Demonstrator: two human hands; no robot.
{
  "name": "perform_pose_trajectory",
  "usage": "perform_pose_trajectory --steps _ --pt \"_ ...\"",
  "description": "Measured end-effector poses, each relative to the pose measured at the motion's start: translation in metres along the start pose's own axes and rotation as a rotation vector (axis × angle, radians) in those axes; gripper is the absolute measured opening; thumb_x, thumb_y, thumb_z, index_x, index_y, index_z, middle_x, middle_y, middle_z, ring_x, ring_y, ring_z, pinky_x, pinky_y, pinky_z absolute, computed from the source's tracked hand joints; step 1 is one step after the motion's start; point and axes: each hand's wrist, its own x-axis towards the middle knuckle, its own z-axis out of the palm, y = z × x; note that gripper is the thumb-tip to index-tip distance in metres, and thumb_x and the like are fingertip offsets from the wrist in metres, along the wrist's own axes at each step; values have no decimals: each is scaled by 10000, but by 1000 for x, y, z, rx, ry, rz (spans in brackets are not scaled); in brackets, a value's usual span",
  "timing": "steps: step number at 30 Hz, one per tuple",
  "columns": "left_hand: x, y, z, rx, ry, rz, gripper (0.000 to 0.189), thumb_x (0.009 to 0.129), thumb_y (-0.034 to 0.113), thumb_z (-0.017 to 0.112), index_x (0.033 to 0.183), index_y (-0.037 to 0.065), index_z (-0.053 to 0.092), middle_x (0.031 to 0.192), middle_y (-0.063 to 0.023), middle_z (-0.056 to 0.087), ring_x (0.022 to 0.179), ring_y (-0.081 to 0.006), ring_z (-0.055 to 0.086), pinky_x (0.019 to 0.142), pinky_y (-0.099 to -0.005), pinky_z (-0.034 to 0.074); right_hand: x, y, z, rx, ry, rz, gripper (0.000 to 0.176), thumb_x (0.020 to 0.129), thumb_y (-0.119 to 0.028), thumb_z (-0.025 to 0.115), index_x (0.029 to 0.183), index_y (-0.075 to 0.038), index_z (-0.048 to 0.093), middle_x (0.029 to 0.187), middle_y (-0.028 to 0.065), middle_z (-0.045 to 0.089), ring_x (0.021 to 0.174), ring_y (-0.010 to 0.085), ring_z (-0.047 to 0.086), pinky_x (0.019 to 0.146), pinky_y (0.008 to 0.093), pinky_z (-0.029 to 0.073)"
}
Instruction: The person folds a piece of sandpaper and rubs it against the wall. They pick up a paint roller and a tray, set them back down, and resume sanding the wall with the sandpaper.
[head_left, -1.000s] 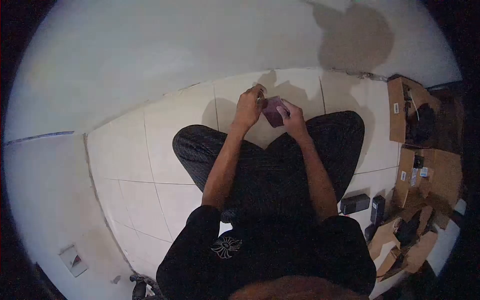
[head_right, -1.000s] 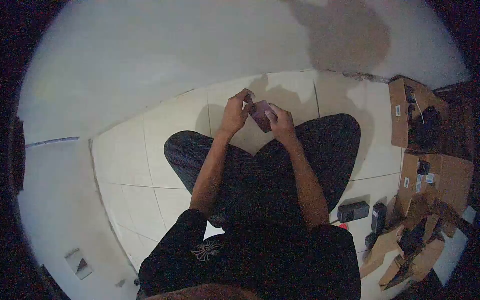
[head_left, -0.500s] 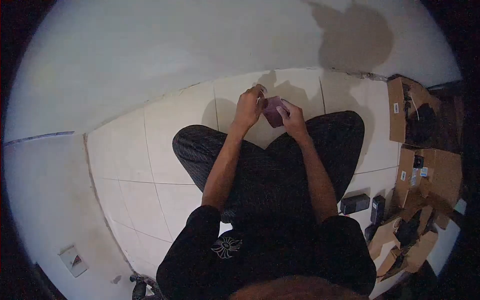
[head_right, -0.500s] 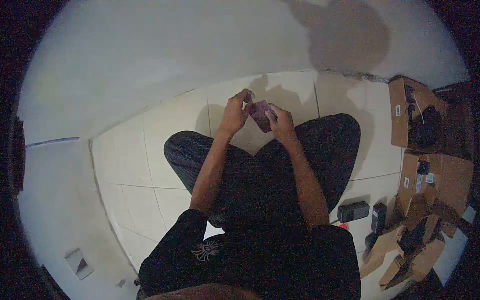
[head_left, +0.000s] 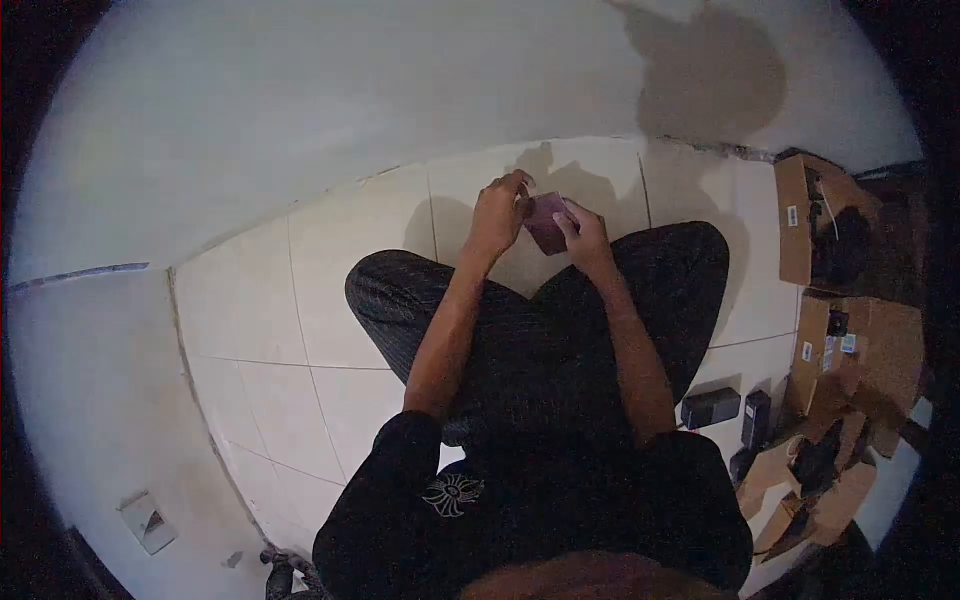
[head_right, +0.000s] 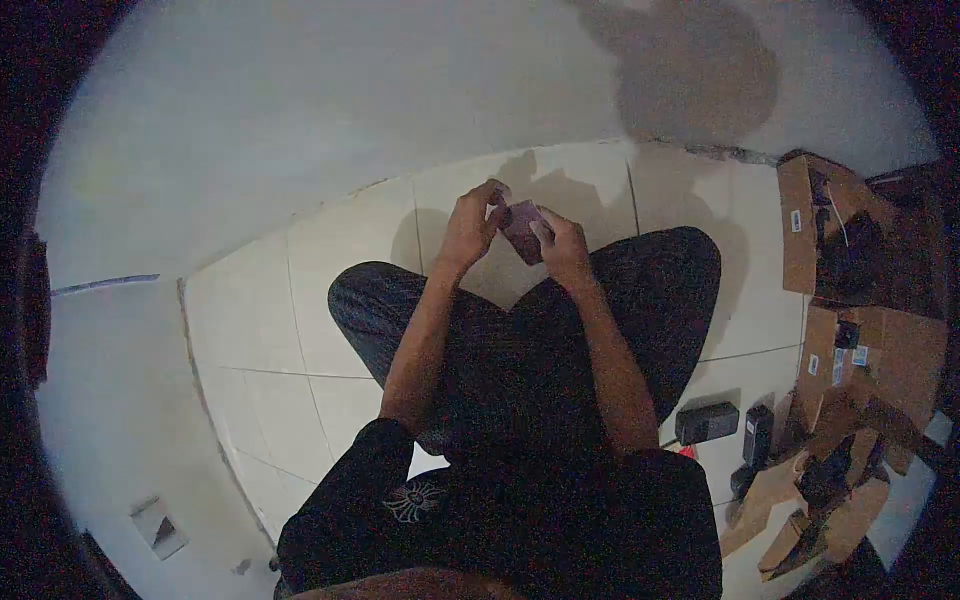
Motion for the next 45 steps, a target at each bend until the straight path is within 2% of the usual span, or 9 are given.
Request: perform_pose_trajectory --steps 2,6,13,15,21,25,40,43,45 --pt "1 5 -3 -6 -14 -26 268 756 -3 643 1010 37 567 847 -149 653 866 -370 622 769 -457 490 0 20 8 -13 -3 -1 321 936 -199 566 1157 30 606 1070 246 652 1010 375 638 858 399 495" --pt "2 8 -5 36 -28 -66 273 745 3 660 1000 46 572 845 -142 653 861 -358 627 761 -453 492 1 -4 -3 25 -28 16 322 930 -187 576 1150 46 602 1061 251 652 993 377 645 846 399 500" --pt "1 9 -6 52 -16 -47 261 752 23 661 999 40 577 837 -154 654 832 -347 641 741 -446 499 1 -3 -1 -30 8 -30 321 927 -162 570 1162 56 592 1047 257 653 988 353 654 845 389 495" --pt "3 5 -4 55 -52 -66 246 759 37 658 992 30 577 821 -158 653 820 -346 644 742 -441 501 2 -9 -6 57 -74 59 325 925 -161 571 1169 52 591 1057 260 650 995 355 651 849 395 495" --pt "3 9 -6 87 -74 -109 216 788 30 626 999 30 579 826 -166 654 821 -348 646 752 -441 503 0 -3 0 18 15 -41 333 928 -186 565 1166 46 594 1059 252 652 992 362 648 854 410 492" --pt "1 7 -7 104 -84 -98 208 802 23 609 1006 31 576 831 -172 655 823 -343 647 753 -441 502 0 -1 -2 2 -12 -7 335 932 -196 559 1160 47 596 1052 249 655 991 367 646 860 406 489" --pt "2 6 -6 34 -77 -152 210 795 48 629 996 31 568 729 -174 660 749 -345 661 731 -454 501 1 -7 -3 11 -16 -10 306 931 -194 552 1139 23 608 1030 236 657 973 385 641 830 409 494" --pt "0 4 -3 96 -17 -85 209 795 52 634 992 28 567 699 -173 646 733 -352 657 723 -459 496 0 -9 -5 11 -15 -34 317 931 -201 554 1142 31 604 1031 244 654 977 388 639 826 411 494" --pt "2 3 -3 83 -46 -136 216 793 57 642 992 28 565 698 -173 639 720 -356 652 716 -458 496 2 -3 -3 59 -62 22 324 928 -189 559 1153 41 597 1046 253 648 995 381 638 837 403 494"
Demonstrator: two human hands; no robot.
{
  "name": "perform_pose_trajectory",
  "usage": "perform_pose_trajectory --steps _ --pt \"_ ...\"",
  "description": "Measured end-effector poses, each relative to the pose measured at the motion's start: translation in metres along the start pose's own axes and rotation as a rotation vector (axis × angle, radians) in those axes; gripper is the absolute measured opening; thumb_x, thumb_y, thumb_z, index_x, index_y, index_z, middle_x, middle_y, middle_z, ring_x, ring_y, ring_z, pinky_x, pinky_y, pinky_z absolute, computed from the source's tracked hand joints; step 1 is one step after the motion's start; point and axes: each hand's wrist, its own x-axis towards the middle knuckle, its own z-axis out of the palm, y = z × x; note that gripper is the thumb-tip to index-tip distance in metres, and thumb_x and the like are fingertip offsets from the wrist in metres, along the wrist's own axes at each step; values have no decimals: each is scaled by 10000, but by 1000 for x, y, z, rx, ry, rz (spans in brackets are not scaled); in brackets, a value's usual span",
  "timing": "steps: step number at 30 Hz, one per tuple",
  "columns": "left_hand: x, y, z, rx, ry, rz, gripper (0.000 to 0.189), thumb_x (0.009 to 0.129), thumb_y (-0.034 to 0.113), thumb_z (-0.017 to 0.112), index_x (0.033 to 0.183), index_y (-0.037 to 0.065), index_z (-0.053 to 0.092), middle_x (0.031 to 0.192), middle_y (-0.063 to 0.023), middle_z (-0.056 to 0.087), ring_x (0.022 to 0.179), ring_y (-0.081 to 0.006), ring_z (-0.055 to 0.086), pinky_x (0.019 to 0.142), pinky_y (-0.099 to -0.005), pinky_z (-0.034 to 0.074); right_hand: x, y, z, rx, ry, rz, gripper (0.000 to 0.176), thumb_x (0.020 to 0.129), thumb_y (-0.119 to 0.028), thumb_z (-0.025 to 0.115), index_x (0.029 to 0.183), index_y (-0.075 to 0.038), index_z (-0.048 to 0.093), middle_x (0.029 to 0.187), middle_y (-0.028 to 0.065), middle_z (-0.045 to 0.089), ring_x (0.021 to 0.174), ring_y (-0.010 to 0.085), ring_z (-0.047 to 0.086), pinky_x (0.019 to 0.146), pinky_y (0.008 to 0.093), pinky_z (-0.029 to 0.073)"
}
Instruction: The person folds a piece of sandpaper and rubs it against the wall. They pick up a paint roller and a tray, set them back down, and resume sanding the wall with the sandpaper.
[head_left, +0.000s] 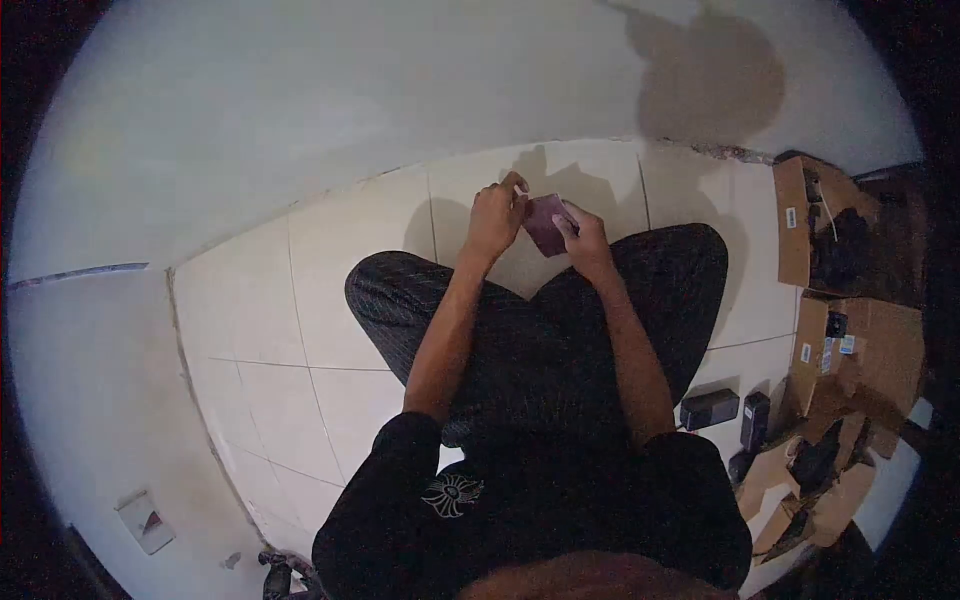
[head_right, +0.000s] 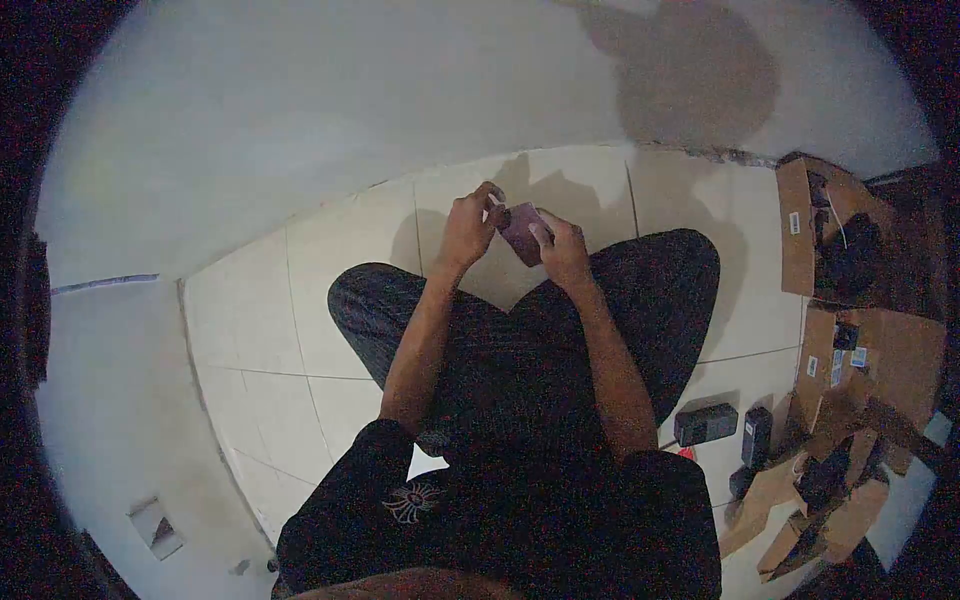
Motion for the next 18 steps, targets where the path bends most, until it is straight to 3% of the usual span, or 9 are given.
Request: perform_pose_trajectory --steps 10,15,18 --pt "-1 -3 1 -18 -14 -13 200 796 26 627 984 26 560 716 -200 644 728 -376 652 708 -470 496 -3 -11 -3 -75 62 -69 325 925 -145 553 1178 57 584 1089 255 644 1023 355 641 861 386 489" --pt "0 -1 -2 -53 -47 -19 160 814 20 606 966 21 556 695 -206 644 707 -377 657 684 -460 502 -2 -14 -5 17 -25 19 333 924 -163 564 1180 48 587 1081 243 651 1003 350 649 862 384 490" --pt "0 2 -2 -45 -21 1 145 821 22 599 958 18 553 679 -207 638 698 -382 653 679 -460 503 -1 7 3 -9 31 -20 339 927 -180 568 1181 43 588 1062 235 658 971 360 652 848 386 492"
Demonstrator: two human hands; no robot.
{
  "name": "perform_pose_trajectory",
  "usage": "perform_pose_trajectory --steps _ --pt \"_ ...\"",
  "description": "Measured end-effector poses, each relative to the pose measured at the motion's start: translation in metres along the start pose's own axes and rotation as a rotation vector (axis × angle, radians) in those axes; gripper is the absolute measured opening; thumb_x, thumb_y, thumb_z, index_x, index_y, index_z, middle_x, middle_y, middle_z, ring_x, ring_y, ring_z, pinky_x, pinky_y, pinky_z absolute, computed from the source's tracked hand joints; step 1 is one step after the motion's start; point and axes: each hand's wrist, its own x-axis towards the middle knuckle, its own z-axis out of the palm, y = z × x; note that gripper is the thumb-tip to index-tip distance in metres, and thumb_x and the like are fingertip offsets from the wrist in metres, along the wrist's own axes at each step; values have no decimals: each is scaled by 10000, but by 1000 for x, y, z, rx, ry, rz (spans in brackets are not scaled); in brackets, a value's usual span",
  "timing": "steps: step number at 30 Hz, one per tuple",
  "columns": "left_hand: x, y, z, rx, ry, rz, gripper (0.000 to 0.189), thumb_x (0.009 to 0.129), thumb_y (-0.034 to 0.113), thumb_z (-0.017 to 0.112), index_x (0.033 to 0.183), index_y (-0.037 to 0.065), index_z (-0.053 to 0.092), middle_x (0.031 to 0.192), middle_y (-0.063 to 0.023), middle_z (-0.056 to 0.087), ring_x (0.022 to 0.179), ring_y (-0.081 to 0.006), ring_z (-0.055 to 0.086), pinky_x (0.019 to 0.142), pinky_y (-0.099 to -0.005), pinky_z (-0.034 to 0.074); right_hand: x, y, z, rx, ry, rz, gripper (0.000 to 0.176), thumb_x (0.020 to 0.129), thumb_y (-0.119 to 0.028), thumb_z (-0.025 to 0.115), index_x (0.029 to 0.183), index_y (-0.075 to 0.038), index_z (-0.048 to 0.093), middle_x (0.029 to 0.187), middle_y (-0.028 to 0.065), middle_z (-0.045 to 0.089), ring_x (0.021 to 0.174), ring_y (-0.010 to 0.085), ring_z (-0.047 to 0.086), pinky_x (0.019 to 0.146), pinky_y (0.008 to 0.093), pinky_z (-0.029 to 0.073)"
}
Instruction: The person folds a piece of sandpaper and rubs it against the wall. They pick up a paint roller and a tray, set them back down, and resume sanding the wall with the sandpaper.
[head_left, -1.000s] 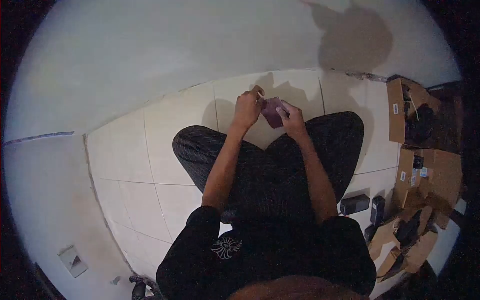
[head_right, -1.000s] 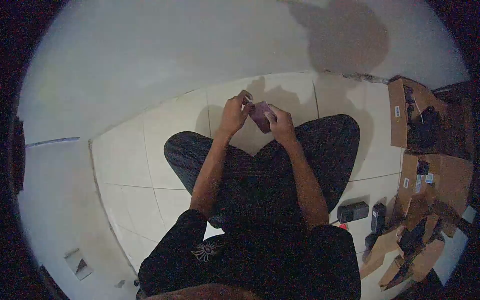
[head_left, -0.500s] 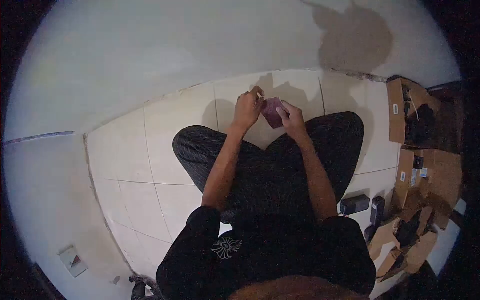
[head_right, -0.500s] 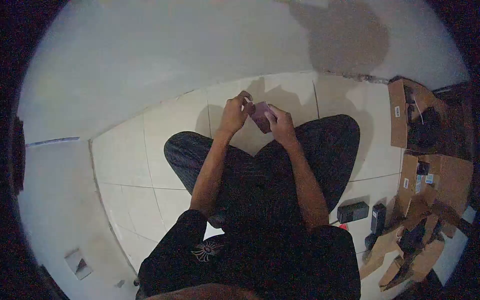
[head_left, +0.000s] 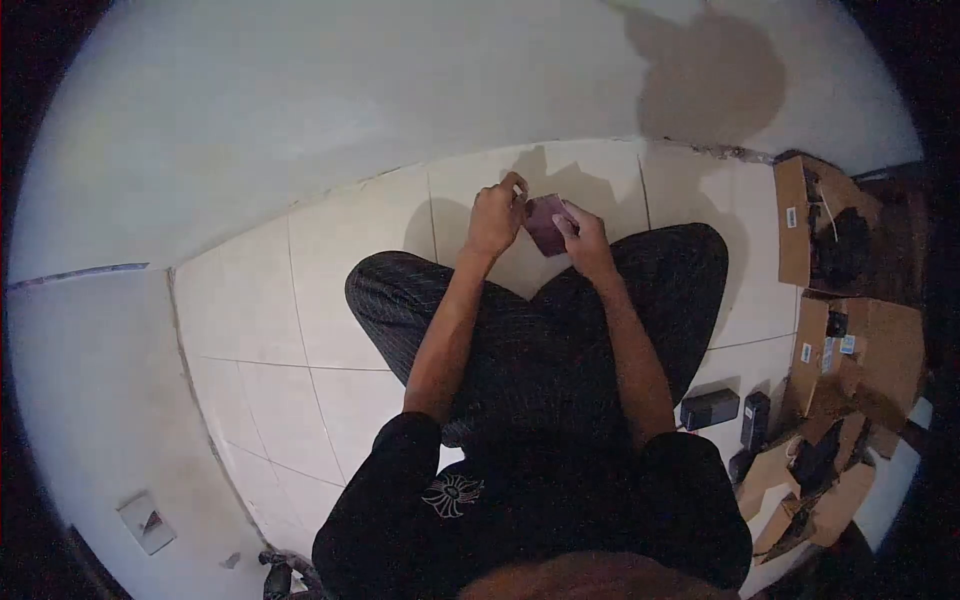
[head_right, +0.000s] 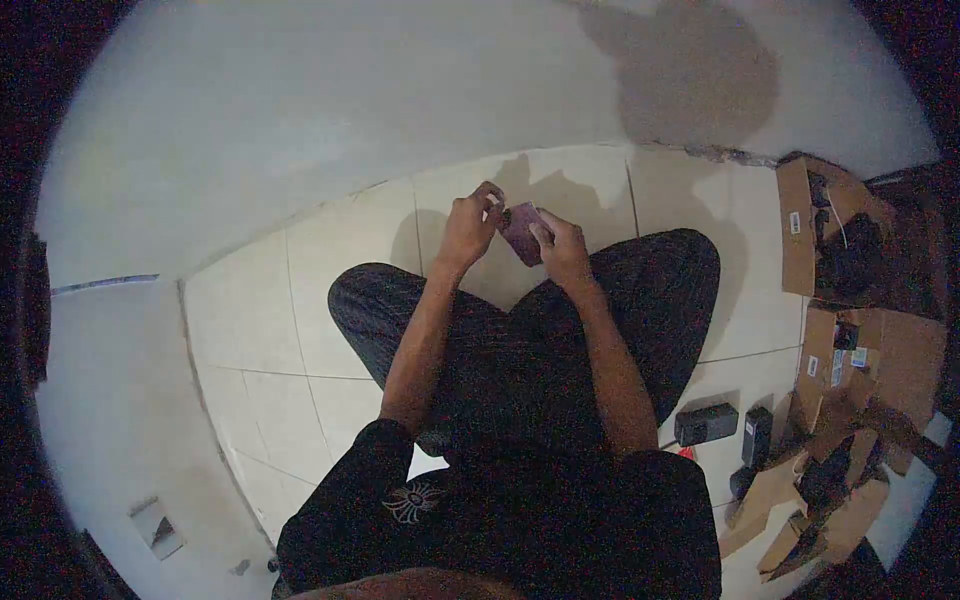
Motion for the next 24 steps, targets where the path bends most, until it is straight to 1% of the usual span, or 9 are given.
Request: perform_pose_trajectory --steps 1,3,4,7,9,13,15,19,24 --pt "0 1 -1 0 0 0 145 821 22 599 958 18 553 679 -207 638 698 -382 653 679 -460 503 -1 9 3 0 0 0 339 927 -180 568 1181 43 588 1062 235 658 971 360 652 848 386 492" --pt "0 1 -1 15 -13 -27 148 819 30 606 957 22 553 697 -207 644 712 -389 651 683 -465 501 -2 19 6 -188 68 -94 350 927 -205 572 1170 45 593 1069 238 655 984 375 643 862 394 489" --pt "0 0 -1 15 -14 -26 148 819 30 606 957 22 553 697 -207 644 712 -389 651 683 -465 501 -2 20 6 -188 69 -94 350 927 -205 572 1170 45 593 1069 238 655 984 375 643 862 394 489" --pt "1 0 0 -51 -7 -31 155 819 35 608 964 29 553 703 -197 650 710 -390 649 682 -465 496 -1 8 3 -137 69 -59 351 925 -218 574 1159 43 602 1077 242 652 1002 386 632 880 408 483" --pt "0 2 0 -25 1 -23 170 821 42 607 981 36 551 707 -189 652 716 -388 648 698 -464 493 0 -4 -2 -8 -6 12 348 928 -218 566 1150 47 604 1076 247 650 1007 390 630 881 413 481" --pt "0 5 -3 28 -23 -79 171 863 62 604 1025 32 558 759 -173 683 777 -345 679 684 -421 502 -1 -11 -3 -57 10 -21 347 931 -206 560 1156 55 596 1073 252 648 998 389 635 866 404 484" --pt "0 3 -2 14 -38 -64 220 815 45 612 1024 43 545 742 -186 658 746 -376 649 729 -460 494 -1 -14 -4 -11 13 16 343 934 -194 553 1160 60 591 1081 254 645 1012 387 633 867 393 484" --pt "1 -4 2 16 -37 -63 243 811 50 617 1043 43 542 774 -180 666 771 -373 649 738 -462 496 -1 -13 -4 -75 -7 10 342 933 -186 553 1166 61 590 1081 255 646 1011 386 633 868 386 485" --pt "1 -3 1 -8 -47 -79 281 812 84 636 1074 51 538 795 -159 675 823 -354 647 803 -469 474 0 -4 -2 8 -11 16 353 924 -192 575 1165 65 591 1087 262 639 1021 375 632 879 396 485"
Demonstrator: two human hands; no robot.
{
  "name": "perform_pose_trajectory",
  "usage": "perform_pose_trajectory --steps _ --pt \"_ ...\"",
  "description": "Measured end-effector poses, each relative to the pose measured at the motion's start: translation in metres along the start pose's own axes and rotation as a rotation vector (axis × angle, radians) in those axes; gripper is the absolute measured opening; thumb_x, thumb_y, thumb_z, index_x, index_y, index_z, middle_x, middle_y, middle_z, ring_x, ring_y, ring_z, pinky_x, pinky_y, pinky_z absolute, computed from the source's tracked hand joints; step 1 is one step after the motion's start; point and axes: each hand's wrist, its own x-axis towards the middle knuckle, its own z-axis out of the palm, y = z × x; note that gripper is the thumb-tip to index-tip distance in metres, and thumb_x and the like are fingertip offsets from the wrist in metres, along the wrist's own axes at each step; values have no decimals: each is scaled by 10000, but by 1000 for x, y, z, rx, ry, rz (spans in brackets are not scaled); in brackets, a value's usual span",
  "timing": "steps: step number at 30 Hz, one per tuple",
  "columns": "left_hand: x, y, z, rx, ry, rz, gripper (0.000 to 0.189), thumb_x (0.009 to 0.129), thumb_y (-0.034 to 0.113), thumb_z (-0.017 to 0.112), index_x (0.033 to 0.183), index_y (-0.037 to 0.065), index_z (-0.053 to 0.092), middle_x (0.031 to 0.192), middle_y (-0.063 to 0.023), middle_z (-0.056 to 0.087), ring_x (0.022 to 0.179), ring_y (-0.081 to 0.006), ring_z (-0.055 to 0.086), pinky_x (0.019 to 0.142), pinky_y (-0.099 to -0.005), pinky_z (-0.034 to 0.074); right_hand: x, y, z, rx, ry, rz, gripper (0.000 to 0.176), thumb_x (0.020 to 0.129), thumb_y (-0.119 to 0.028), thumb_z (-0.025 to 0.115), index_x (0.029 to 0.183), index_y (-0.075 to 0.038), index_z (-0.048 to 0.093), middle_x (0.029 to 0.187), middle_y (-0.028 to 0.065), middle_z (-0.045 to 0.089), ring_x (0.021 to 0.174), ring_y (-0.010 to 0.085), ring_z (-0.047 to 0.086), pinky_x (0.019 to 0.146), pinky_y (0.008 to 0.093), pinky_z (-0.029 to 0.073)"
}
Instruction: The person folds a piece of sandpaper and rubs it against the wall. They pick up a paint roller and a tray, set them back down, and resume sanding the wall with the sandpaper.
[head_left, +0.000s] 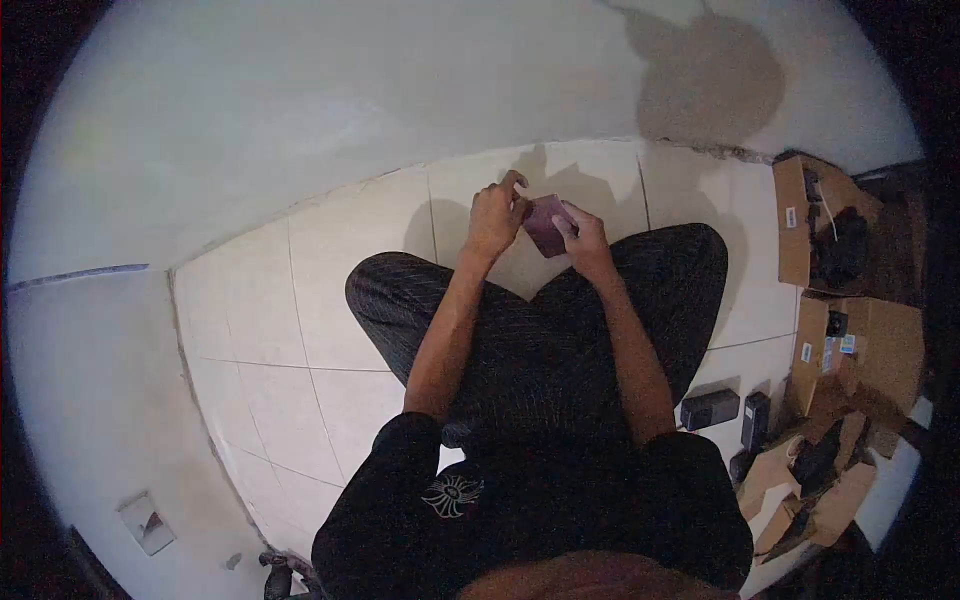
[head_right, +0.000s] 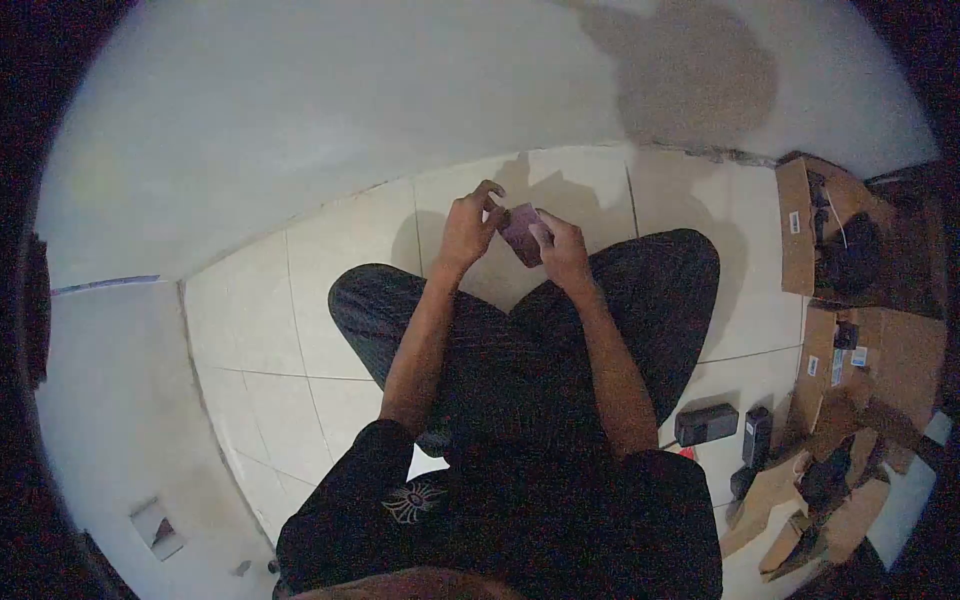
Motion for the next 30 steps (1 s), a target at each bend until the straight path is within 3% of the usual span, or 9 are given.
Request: perform_pose_trajectory --steps 7,13,16,19,21,24,28,30 --pt "-2 -5 -3 61 16 7 267 817 155 658 1068 69 625 815 -127 682 842 -326 639 814 -452 465 -1 -3 0 -74 37 -20 343 917 -191 588 1148 61 602 1085 257 643 1027 390 623 890 404 484" --pt "-6 -16 -1 180 25 138 146 801 100 670 933 50 706 860 -150 699 821 -320 668 789 -402 514 0 -6 -2 -100 19 -46 350 928 -190 572 1174 58 593 1099 240 650 1034 357 635 901 394 478" --pt "-2 -18 1 166 -5 118 108 795 90 672 885 49 714 870 -136 703 830 -311 667 795 -397 512 -1 -8 -4 59 -33 30 351 930 -185 565 1180 60 588 1105 244 647 1038 353 634 906 389 474" --pt "-2 -11 -4 139 -56 34 137 810 179 653 888 84 714 874 -123 689 910 -320 628 843 -478 439 0 -7 -2 0 -12 25 344 926 -180 567 1166 66 591 1094 255 644 1031 374 629 906 393 473" --pt "-2 -7 -6 84 -46 47 95 769 43 669 852 38 714 878 -122 707 838 -310 669 800 -393 516 -1 -9 -2 -5 2 14 344 924 -189 570 1159 62 594 1088 263 639 1030 385 625 901 398 475" --pt "-1 -12 -2 170 21 125 105 760 31 670 854 40 716 881 -118 709 838 -310 669 806 -396 517 1 1 0 9 -1 -25 348 924 -200 572 1161 53 597 1082 265 639 1028 385 625 894 402 475" --pt "-3 -13 -1 152 3 83 111 753 31 677 855 44 720 884 -113 710 839 -308 668 811 -396 514 0 4 3 -47 22 -29 354 921 -207 576 1160 53 596 1076 267 638 1019 388 627 880 402 482" --pt "-4 -15 0 174 75 121 86 762 110 688 842 90 713 824 -71 697 862 -297 629 828 -454 440 0 1 2 -71 32 -17 359 921 -212 580 1156 59 596 1059 267 644 997 391 635 862 401 490"
